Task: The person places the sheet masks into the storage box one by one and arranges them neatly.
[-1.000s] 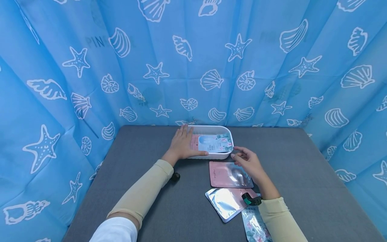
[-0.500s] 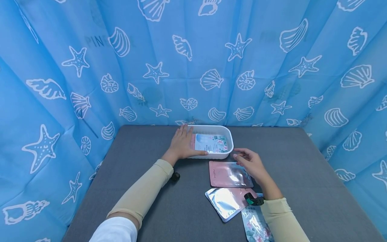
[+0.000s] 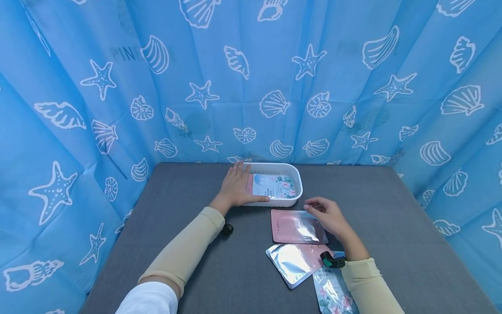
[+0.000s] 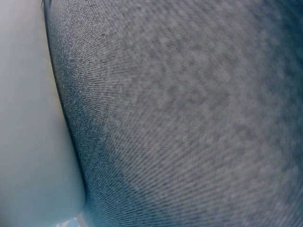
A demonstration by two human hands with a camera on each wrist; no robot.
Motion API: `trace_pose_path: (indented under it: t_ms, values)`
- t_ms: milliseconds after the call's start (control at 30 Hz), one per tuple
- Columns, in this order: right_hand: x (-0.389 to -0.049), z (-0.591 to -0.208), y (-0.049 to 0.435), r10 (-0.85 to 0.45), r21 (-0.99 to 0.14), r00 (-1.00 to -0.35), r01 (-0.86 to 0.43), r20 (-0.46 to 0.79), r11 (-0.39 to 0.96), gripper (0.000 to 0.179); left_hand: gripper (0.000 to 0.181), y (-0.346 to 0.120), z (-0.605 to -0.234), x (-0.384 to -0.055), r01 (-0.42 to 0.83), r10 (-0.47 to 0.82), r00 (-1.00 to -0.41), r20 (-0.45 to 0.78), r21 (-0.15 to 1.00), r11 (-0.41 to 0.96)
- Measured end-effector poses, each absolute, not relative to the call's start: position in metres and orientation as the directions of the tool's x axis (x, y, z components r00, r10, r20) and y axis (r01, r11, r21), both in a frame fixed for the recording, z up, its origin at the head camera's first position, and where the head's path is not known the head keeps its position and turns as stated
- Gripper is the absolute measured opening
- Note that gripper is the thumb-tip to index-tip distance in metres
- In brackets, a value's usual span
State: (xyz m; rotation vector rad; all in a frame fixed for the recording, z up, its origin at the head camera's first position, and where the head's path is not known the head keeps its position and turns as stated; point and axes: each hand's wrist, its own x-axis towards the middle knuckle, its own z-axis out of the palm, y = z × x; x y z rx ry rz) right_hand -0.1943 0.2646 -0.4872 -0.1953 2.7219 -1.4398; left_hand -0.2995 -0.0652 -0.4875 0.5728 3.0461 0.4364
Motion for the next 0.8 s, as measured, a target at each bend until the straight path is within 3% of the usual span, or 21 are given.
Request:
trace_pose_path:
  t_ms: [433,800]
  values:
    - [-0.195,-0.496,0.263,-0.198,-0.749,-0.98,-0.158,0.036,0.643,0.034,0.144,-0.066,-0.488,-0.3,0.356,0.358,-0.933,0.047,0.271,0.894]
    - [-0.198,-0.496,0.255,-0.24,-0.679,-0.969,-0.144,-0.049,0.719,0.043,0.144,-0.065,-0.488,-0.299,0.356,0.358,-0.933,0.047,0.274,0.893]
